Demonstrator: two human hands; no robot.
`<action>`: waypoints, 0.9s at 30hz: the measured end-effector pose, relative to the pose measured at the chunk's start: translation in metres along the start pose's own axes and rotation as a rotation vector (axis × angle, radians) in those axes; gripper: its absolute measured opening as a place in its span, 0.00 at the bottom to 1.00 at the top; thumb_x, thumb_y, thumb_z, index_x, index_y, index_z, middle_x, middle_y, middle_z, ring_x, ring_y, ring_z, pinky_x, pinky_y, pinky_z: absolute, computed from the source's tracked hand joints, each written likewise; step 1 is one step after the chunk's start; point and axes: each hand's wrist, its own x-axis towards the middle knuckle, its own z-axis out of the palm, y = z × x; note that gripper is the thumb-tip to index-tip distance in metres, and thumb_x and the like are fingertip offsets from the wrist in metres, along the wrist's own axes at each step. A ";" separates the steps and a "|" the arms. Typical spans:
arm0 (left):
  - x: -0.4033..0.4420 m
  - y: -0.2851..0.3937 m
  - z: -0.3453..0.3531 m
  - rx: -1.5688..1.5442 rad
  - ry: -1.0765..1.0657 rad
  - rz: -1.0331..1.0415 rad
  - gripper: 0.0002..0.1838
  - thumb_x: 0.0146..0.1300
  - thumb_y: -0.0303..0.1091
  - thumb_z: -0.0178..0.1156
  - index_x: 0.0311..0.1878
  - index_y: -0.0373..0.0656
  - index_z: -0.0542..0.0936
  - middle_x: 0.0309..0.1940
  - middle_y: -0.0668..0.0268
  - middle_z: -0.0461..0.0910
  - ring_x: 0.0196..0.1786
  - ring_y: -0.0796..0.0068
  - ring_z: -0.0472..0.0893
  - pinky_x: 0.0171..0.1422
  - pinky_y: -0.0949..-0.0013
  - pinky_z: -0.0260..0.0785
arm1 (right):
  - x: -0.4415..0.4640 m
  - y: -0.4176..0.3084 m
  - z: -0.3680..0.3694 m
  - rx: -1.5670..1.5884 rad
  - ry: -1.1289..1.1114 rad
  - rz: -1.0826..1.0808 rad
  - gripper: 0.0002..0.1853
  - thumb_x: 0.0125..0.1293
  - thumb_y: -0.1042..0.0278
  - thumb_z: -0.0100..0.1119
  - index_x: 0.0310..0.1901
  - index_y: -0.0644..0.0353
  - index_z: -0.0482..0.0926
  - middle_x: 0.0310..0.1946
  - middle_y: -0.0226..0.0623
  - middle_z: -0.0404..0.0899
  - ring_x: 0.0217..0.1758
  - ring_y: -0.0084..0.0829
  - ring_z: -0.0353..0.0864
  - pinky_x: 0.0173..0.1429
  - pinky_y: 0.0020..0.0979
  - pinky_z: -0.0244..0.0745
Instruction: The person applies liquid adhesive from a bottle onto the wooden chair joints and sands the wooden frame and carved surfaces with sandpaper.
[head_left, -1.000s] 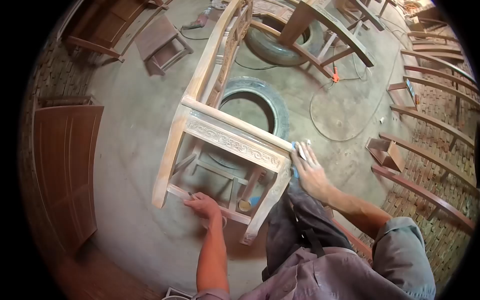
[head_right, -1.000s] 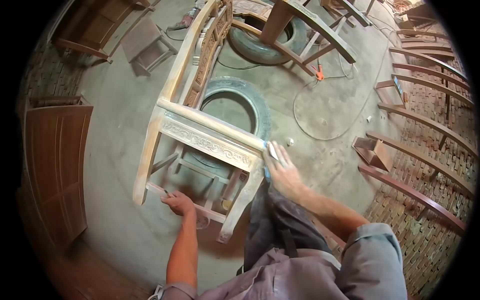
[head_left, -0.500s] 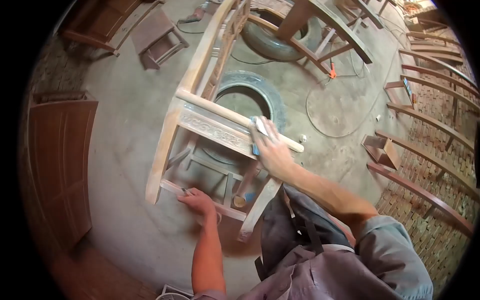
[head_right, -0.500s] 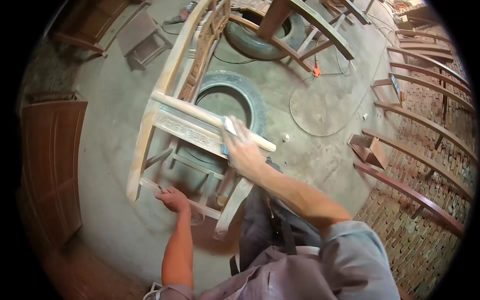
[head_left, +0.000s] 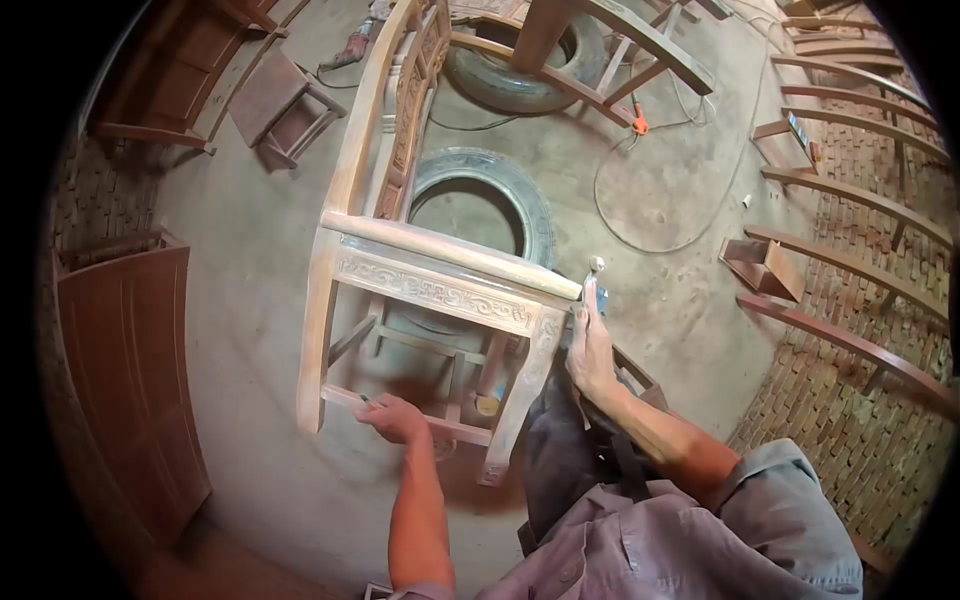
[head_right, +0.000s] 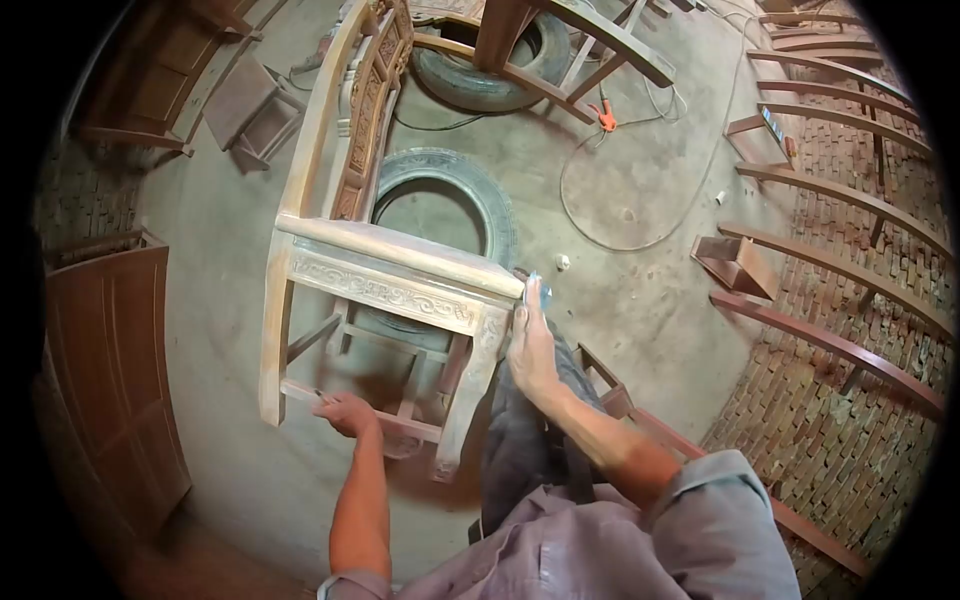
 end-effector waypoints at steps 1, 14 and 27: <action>-0.002 0.003 -0.002 -0.010 0.002 0.000 0.30 0.80 0.39 0.52 0.76 0.32 0.58 0.56 0.37 0.83 0.56 0.33 0.84 0.59 0.38 0.76 | 0.005 -0.008 -0.003 -0.011 -0.004 -0.005 0.29 0.87 0.72 0.42 0.83 0.73 0.54 0.83 0.67 0.55 0.89 0.58 0.53 0.90 0.42 0.51; 0.002 -0.005 0.003 -0.035 -0.004 0.015 0.30 0.79 0.39 0.52 0.75 0.31 0.58 0.58 0.38 0.84 0.57 0.34 0.84 0.59 0.40 0.77 | 0.060 -0.023 -0.020 -0.504 -0.260 -0.541 0.35 0.71 0.78 0.59 0.78 0.72 0.64 0.78 0.66 0.64 0.84 0.66 0.59 0.87 0.55 0.58; 0.002 -0.005 0.003 -0.041 0.034 0.031 0.27 0.78 0.36 0.54 0.71 0.30 0.61 0.55 0.36 0.84 0.55 0.32 0.85 0.58 0.40 0.78 | 0.009 0.017 -0.136 -0.224 -0.743 0.009 0.41 0.66 0.81 0.60 0.83 0.63 0.63 0.48 0.47 0.84 0.45 0.39 0.85 0.56 0.41 0.80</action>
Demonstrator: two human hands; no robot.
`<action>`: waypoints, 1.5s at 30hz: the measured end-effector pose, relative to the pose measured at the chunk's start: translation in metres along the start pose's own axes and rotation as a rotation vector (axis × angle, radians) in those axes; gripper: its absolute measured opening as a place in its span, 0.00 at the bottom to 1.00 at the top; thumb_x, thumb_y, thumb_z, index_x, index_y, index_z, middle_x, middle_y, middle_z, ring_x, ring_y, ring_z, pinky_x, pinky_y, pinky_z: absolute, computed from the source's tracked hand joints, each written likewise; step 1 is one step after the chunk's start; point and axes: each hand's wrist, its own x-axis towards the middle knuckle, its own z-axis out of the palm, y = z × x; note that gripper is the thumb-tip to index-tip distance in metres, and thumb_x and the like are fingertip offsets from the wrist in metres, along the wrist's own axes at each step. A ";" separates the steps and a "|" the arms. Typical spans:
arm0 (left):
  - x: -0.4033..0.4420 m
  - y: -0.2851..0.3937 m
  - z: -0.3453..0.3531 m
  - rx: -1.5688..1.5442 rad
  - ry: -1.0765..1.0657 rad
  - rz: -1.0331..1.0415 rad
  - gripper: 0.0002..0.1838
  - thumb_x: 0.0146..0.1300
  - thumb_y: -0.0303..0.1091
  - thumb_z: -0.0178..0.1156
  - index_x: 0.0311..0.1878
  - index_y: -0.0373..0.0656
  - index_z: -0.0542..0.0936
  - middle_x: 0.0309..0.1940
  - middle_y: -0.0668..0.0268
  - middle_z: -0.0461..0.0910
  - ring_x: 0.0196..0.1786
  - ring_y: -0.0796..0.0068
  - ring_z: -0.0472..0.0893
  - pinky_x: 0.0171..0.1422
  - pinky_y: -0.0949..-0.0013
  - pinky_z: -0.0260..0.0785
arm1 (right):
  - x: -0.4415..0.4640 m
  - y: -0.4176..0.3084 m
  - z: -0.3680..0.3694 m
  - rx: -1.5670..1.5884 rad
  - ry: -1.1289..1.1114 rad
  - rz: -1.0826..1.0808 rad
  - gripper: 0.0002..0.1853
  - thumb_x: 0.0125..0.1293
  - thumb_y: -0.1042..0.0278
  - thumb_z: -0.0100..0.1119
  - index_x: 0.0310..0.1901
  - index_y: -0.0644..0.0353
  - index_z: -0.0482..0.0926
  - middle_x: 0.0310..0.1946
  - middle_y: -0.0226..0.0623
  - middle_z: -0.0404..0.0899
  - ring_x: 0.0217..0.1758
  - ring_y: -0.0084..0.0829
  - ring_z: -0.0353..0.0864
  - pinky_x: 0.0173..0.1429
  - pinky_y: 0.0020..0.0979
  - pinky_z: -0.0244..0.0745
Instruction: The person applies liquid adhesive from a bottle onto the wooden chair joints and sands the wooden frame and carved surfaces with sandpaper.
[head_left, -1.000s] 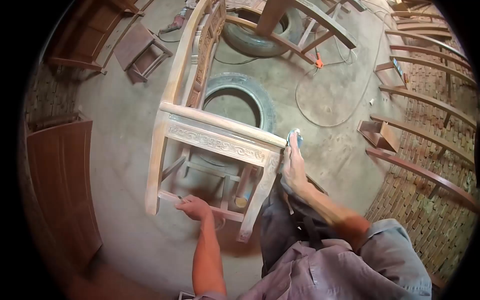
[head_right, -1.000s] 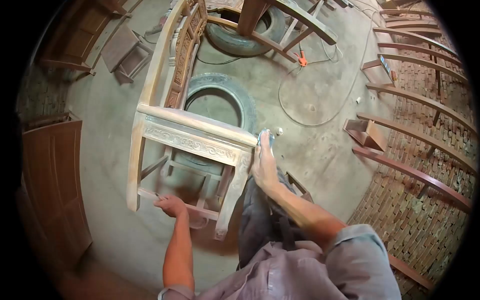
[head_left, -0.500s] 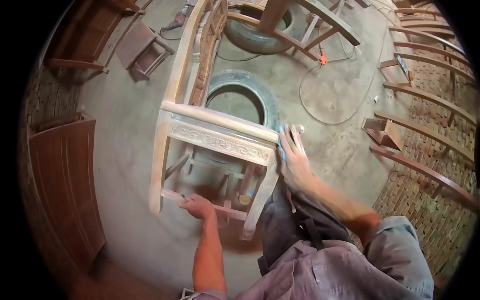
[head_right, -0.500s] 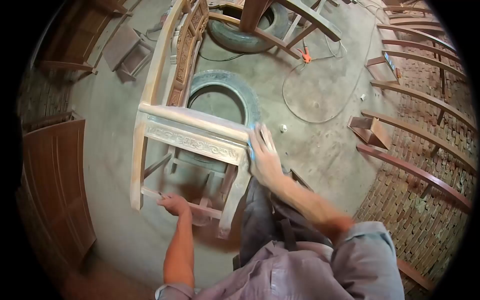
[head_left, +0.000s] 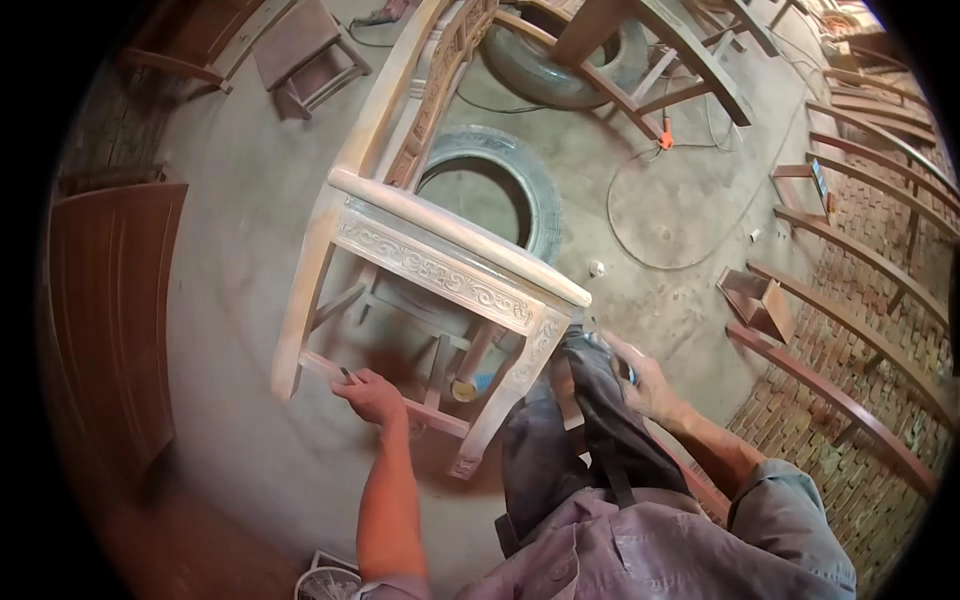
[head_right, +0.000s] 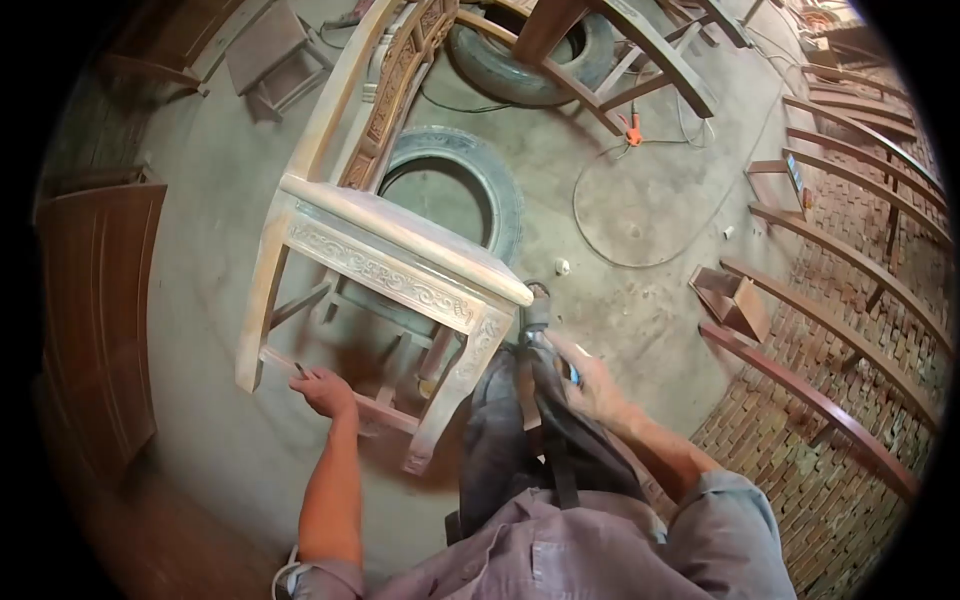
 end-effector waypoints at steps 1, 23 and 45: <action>0.000 0.000 -0.001 0.003 0.005 0.004 0.24 0.79 0.37 0.55 0.68 0.32 0.63 0.54 0.36 0.84 0.55 0.32 0.85 0.59 0.39 0.77 | 0.004 0.000 -0.002 -0.073 0.012 -0.199 0.45 0.58 0.83 0.58 0.82 0.63 0.65 0.39 0.46 0.78 0.37 0.39 0.79 0.50 0.40 0.79; -0.002 -0.010 0.005 -0.058 0.156 0.128 0.26 0.77 0.40 0.56 0.68 0.28 0.70 0.53 0.35 0.81 0.54 0.35 0.83 0.58 0.45 0.75 | 0.101 -0.005 0.003 -0.196 -0.065 -0.469 0.50 0.59 0.85 0.60 0.85 0.44 0.63 0.48 0.51 0.87 0.44 0.56 0.88 0.46 0.49 0.86; 0.000 -0.007 0.002 -0.038 0.132 0.106 0.22 0.79 0.39 0.52 0.67 0.32 0.69 0.51 0.39 0.84 0.54 0.34 0.85 0.56 0.43 0.75 | 0.106 -0.008 0.014 -0.220 -0.082 -0.435 0.42 0.69 0.76 0.63 0.84 0.43 0.65 0.45 0.49 0.87 0.43 0.55 0.88 0.47 0.47 0.83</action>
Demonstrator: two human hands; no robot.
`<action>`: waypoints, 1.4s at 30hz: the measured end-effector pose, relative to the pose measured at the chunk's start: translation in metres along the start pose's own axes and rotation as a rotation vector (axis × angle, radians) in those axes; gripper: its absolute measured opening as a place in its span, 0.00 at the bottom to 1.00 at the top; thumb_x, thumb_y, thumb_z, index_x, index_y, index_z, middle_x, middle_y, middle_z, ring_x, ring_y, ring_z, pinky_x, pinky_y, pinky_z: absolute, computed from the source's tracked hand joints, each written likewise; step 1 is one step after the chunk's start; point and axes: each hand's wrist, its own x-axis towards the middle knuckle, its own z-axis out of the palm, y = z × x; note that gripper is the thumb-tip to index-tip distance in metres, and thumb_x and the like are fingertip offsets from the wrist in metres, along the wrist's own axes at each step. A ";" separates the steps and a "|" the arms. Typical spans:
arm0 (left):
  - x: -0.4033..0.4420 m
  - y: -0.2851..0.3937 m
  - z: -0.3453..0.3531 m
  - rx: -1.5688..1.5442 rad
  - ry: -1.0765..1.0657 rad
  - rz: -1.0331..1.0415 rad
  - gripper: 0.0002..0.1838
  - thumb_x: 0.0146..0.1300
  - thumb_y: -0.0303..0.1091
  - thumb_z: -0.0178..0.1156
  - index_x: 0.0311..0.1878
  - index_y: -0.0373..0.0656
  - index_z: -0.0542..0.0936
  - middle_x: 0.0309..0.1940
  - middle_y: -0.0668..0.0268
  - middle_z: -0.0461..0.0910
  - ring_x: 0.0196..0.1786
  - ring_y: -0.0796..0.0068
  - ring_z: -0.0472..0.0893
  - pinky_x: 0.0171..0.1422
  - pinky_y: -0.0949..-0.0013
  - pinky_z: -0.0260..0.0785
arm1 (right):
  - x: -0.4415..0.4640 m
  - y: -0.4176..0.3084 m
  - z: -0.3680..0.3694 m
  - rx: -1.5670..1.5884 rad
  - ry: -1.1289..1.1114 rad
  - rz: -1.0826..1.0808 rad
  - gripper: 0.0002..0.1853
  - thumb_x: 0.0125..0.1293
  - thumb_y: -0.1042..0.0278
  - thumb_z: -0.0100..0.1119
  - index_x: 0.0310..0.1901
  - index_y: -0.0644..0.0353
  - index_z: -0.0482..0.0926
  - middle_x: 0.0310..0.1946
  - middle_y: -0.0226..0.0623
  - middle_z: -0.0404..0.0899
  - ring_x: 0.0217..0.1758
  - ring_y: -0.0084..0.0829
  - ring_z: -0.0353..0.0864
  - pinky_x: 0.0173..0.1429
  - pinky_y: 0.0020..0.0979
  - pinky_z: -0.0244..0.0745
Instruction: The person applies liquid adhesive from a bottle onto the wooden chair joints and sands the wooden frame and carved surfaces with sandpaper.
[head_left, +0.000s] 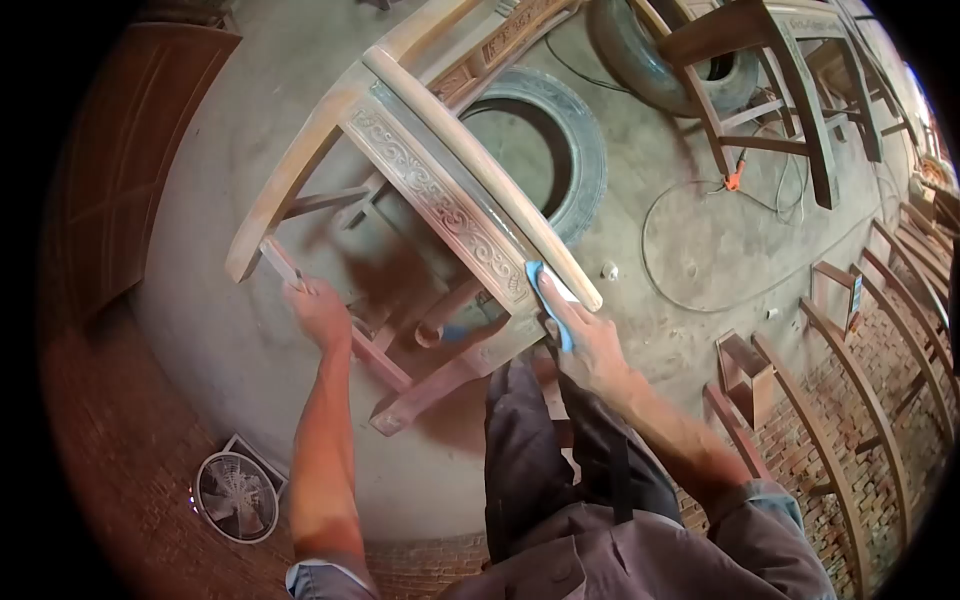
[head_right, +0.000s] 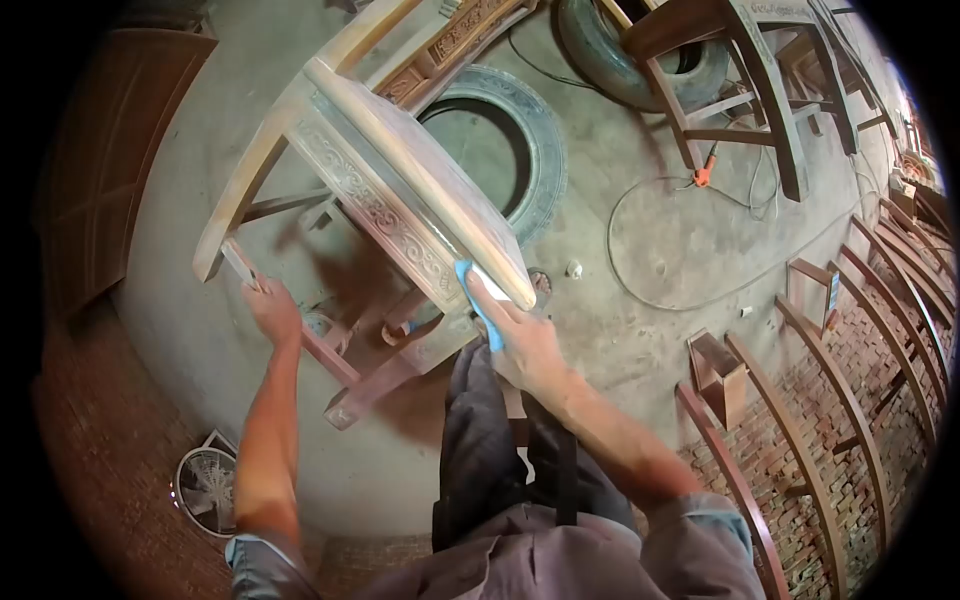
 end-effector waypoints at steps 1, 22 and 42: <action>0.000 -0.005 0.002 0.020 0.024 0.019 0.22 0.79 0.39 0.53 0.66 0.33 0.69 0.51 0.39 0.84 0.53 0.34 0.85 0.56 0.42 0.75 | -0.008 0.004 0.000 -0.009 0.027 -0.027 0.44 0.67 0.76 0.65 0.84 0.42 0.65 0.43 0.46 0.87 0.41 0.55 0.87 0.46 0.48 0.83; -0.002 0.010 -0.003 -0.030 -0.043 -0.089 0.26 0.79 0.40 0.55 0.71 0.32 0.67 0.56 0.38 0.84 0.58 0.36 0.85 0.61 0.44 0.77 | -0.020 0.026 -0.005 0.000 -0.009 -0.135 0.42 0.65 0.78 0.64 0.83 0.48 0.68 0.51 0.57 0.87 0.47 0.59 0.89 0.52 0.48 0.84; -0.002 0.012 -0.003 -0.013 -0.029 -0.052 0.24 0.78 0.40 0.54 0.67 0.31 0.69 0.51 0.35 0.83 0.54 0.32 0.84 0.58 0.41 0.75 | -0.067 0.081 0.017 -0.081 -0.118 -0.058 0.47 0.59 0.77 0.71 0.82 0.55 0.66 0.48 0.54 0.87 0.46 0.56 0.88 0.52 0.50 0.85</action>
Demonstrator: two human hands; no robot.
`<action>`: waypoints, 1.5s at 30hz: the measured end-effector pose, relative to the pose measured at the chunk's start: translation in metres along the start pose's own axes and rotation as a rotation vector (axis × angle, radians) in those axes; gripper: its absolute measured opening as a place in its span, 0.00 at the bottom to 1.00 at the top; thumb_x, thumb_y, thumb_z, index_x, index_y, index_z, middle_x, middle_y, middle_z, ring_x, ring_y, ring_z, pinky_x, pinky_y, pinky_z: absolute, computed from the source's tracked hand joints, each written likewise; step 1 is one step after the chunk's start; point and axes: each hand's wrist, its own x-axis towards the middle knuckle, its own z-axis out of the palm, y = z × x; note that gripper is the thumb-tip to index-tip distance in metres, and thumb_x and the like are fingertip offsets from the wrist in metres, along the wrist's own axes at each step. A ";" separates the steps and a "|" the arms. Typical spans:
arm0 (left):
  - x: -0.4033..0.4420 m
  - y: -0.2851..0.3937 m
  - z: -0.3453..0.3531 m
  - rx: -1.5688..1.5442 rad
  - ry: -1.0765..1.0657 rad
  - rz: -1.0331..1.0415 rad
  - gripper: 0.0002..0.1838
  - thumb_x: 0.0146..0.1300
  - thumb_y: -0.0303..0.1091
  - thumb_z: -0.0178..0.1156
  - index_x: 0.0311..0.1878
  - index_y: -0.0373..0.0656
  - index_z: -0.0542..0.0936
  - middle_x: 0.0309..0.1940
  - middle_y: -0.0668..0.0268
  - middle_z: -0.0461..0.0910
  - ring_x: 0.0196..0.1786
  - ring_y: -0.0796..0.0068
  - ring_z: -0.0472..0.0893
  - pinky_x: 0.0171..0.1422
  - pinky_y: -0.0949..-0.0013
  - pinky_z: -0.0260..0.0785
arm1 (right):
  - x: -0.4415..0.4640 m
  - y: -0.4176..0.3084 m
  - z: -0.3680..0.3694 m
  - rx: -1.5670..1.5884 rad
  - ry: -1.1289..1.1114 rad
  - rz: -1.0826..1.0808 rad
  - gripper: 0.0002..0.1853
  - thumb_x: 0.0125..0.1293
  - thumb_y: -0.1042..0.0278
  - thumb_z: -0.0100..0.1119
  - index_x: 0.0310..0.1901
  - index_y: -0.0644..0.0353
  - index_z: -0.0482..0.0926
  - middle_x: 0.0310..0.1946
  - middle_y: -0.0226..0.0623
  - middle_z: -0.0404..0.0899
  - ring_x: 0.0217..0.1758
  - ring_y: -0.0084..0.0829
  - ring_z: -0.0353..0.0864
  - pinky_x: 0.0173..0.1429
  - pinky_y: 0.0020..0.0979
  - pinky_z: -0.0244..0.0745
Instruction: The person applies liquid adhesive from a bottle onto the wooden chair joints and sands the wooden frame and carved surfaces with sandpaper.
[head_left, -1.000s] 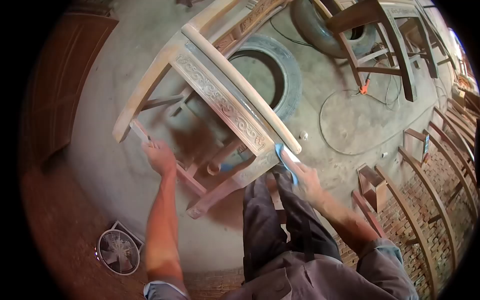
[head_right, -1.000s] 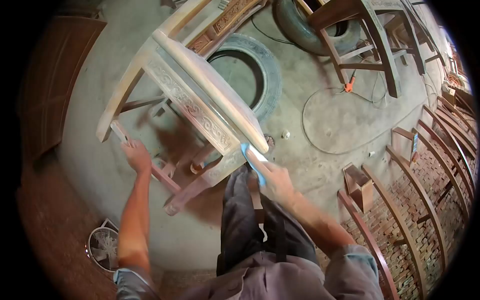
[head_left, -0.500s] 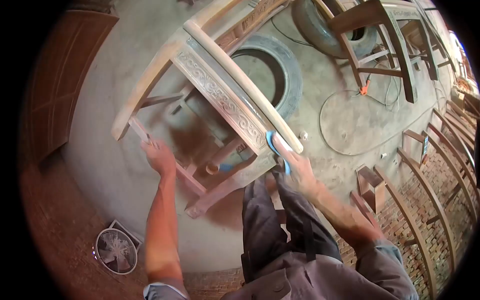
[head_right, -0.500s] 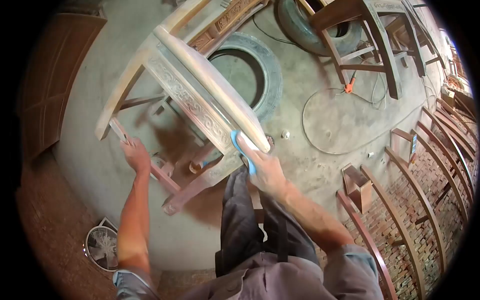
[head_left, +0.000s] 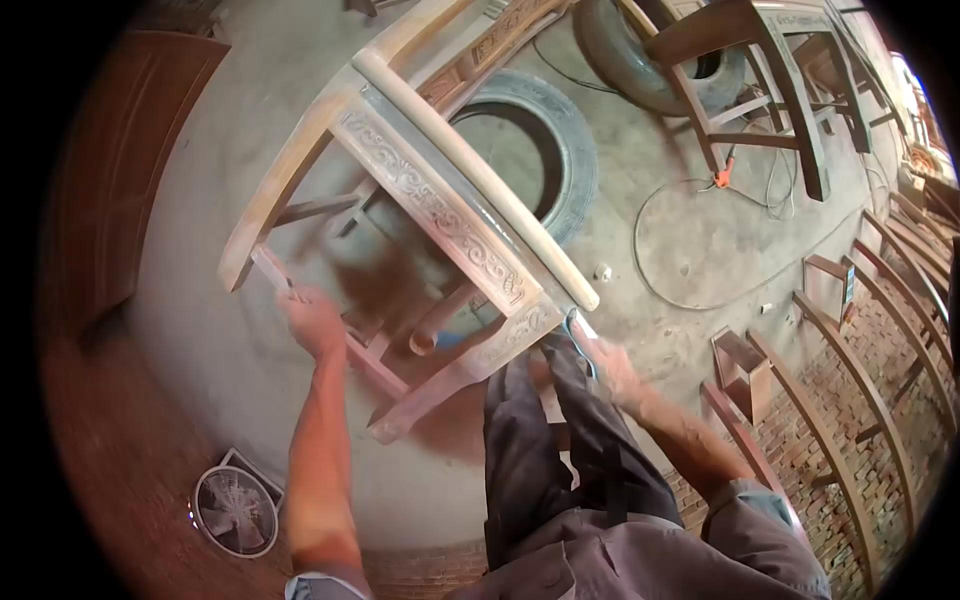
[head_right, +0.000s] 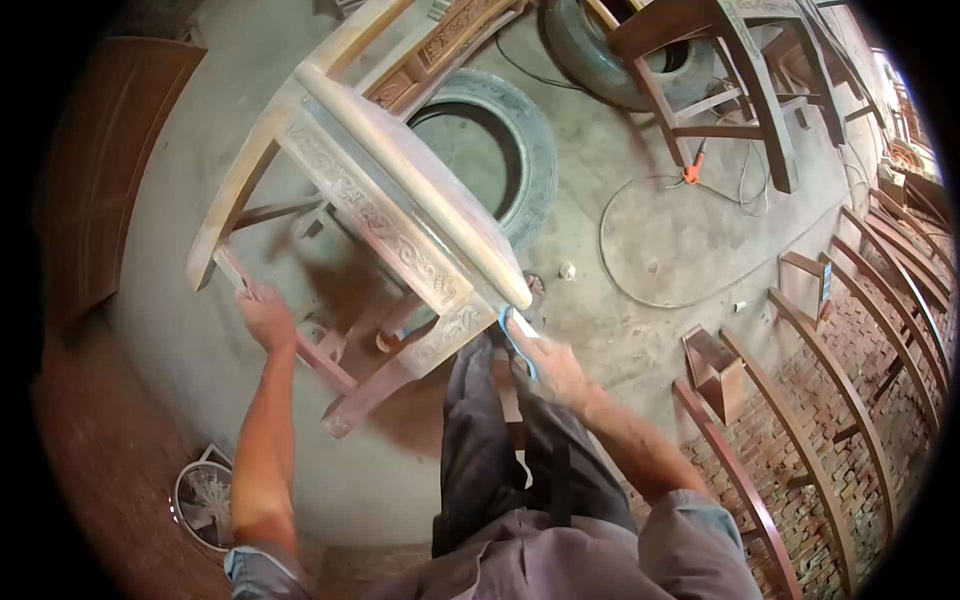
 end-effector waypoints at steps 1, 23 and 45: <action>0.002 0.000 0.000 -0.015 -0.012 -0.022 0.24 0.76 0.39 0.54 0.66 0.29 0.69 0.52 0.34 0.82 0.54 0.32 0.83 0.59 0.42 0.74 | -0.001 -0.001 -0.004 0.010 0.042 -0.089 0.47 0.59 0.78 0.71 0.83 0.54 0.66 0.48 0.54 0.87 0.46 0.56 0.88 0.52 0.50 0.85; -0.001 0.004 -0.004 -0.046 -0.019 -0.088 0.26 0.77 0.42 0.55 0.68 0.31 0.70 0.54 0.36 0.83 0.55 0.33 0.84 0.59 0.41 0.75 | 0.066 -0.093 -0.060 -0.449 0.106 -0.104 0.50 0.58 0.70 0.71 0.85 0.48 0.63 0.51 0.40 0.88 0.87 0.64 0.54 0.83 0.81 0.39; -0.008 0.009 0.000 0.031 0.016 -0.063 0.28 0.77 0.40 0.57 0.72 0.30 0.67 0.51 0.35 0.85 0.54 0.31 0.84 0.56 0.40 0.78 | 0.134 -0.109 -0.075 -0.547 -0.082 -0.220 0.47 0.63 0.69 0.67 0.84 0.58 0.60 0.61 0.47 0.85 0.86 0.65 0.55 0.87 0.73 0.38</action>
